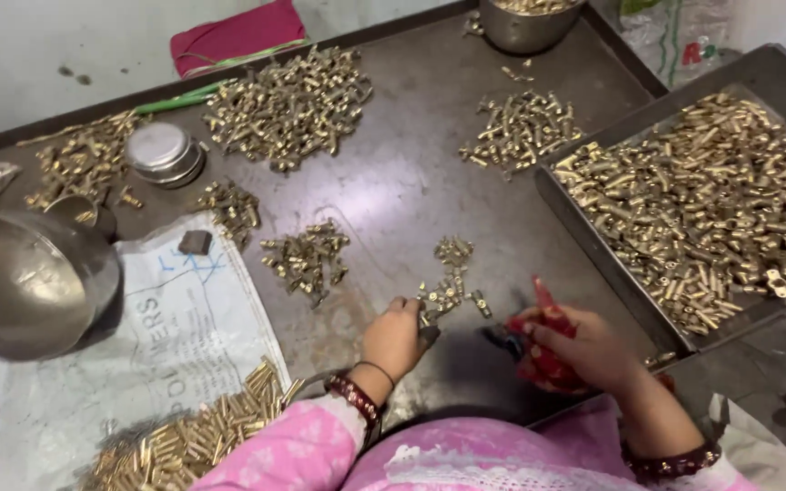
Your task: Sorting and using wire cutters to clip off excess metal from small brass components at a workbench.
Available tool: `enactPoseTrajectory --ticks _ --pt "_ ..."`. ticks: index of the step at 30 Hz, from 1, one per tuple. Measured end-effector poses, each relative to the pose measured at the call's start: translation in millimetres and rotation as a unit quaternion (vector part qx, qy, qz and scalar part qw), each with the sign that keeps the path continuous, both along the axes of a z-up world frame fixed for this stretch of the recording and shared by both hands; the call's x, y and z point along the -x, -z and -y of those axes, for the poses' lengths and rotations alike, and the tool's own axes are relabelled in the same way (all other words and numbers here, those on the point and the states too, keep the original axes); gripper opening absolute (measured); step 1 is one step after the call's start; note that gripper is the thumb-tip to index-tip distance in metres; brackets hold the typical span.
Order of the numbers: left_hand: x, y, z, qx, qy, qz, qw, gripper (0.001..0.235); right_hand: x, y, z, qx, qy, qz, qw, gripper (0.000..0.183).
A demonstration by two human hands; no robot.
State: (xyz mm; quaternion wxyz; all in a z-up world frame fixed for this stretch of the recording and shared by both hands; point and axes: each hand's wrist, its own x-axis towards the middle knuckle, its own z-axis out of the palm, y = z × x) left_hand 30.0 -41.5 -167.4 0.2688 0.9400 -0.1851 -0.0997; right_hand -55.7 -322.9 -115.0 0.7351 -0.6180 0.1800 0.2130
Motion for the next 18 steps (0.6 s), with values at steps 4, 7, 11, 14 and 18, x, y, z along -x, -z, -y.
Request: enactPoseTrajectory --ticks 4,7,11,14,18 --pt "2.8 11.0 -1.9 -0.002 0.005 0.018 1.0 0.042 5.9 7.9 -12.0 -0.019 -0.017 0.057 0.998 0.022" --pt "6.6 7.3 -4.0 -0.005 0.018 0.027 0.999 0.035 8.5 1.4 -26.3 0.103 -0.049 0.066 0.991 0.024" --pt "11.5 -5.9 -7.4 -0.044 0.052 0.055 0.996 0.026 11.4 4.3 -35.7 0.1 -0.107 0.097 0.984 0.024" --pt "11.8 6.6 -8.5 -0.081 0.081 0.076 0.991 0.02 13.9 7.2 -38.7 0.144 -0.155 0.127 0.969 0.024" --pt "8.7 27.4 -12.5 -0.12 0.106 0.098 0.982 0.016 19.3 4.5 -44.5 0.144 -0.165 0.113 0.969 0.022"
